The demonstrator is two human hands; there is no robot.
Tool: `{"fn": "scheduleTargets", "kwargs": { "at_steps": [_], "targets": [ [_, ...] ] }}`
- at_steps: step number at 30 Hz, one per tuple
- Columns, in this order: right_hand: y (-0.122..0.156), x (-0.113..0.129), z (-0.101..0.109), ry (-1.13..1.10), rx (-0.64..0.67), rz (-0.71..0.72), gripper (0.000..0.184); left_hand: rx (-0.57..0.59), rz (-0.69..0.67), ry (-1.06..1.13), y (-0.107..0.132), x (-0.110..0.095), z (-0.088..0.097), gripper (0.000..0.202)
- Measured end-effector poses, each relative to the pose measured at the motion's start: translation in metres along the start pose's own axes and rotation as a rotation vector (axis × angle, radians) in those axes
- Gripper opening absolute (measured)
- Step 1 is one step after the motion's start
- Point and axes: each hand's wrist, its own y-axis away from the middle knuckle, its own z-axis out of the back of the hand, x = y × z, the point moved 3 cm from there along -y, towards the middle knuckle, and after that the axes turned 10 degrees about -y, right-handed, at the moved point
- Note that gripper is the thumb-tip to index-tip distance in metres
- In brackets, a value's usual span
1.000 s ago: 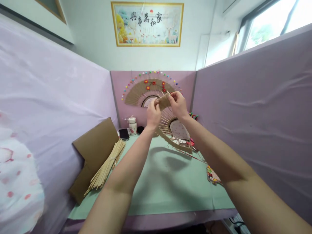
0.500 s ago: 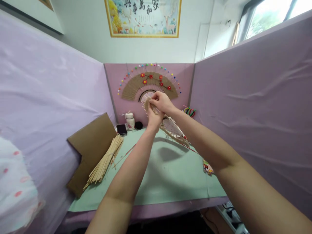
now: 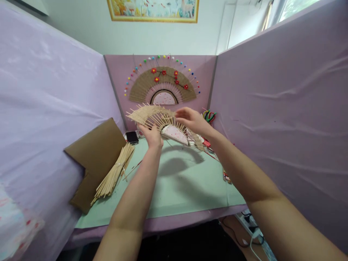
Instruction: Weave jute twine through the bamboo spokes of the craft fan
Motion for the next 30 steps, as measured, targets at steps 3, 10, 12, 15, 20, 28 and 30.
{"fn": "scheduleTargets", "kwargs": {
  "at_steps": [3, 10, 12, 15, 20, 28, 30],
  "targets": [
    [0.055, -0.029, 0.043, 0.015, -0.244, -0.130, 0.020, -0.057, 0.076, 0.185, -0.013, -0.010, 0.033, 0.078],
    [0.159, -0.087, 0.084, -0.136, -0.681, -0.365, 0.030, -0.118, 0.214, 0.444, -0.029, -0.027, 0.090, 0.081],
    [0.165, -0.092, 0.085, -0.322, -0.716, -0.430, 0.030, -0.123, 0.233, 0.444, -0.027, -0.024, 0.098, 0.076],
    [0.160, -0.095, 0.075, -0.751, -0.600, -0.698, 0.028, -0.073, 0.213, 0.418, -0.022, -0.014, 0.106, 0.073],
    [0.144, -0.098, 0.043, -1.088, -0.329, -0.983, 0.041, 0.080, 0.026, 0.193, -0.013, 0.004, 0.125, 0.060],
    [0.126, -0.143, 0.012, -0.733, -0.355, -0.719, 0.022, 0.013, -0.190, 0.088, 0.004, -0.009, 0.160, 0.054],
    [0.124, -0.152, 0.012, -0.591, -0.348, -0.614, 0.020, -0.040, -0.155, 0.181, 0.005, -0.012, 0.161, 0.061]
  ]
}}
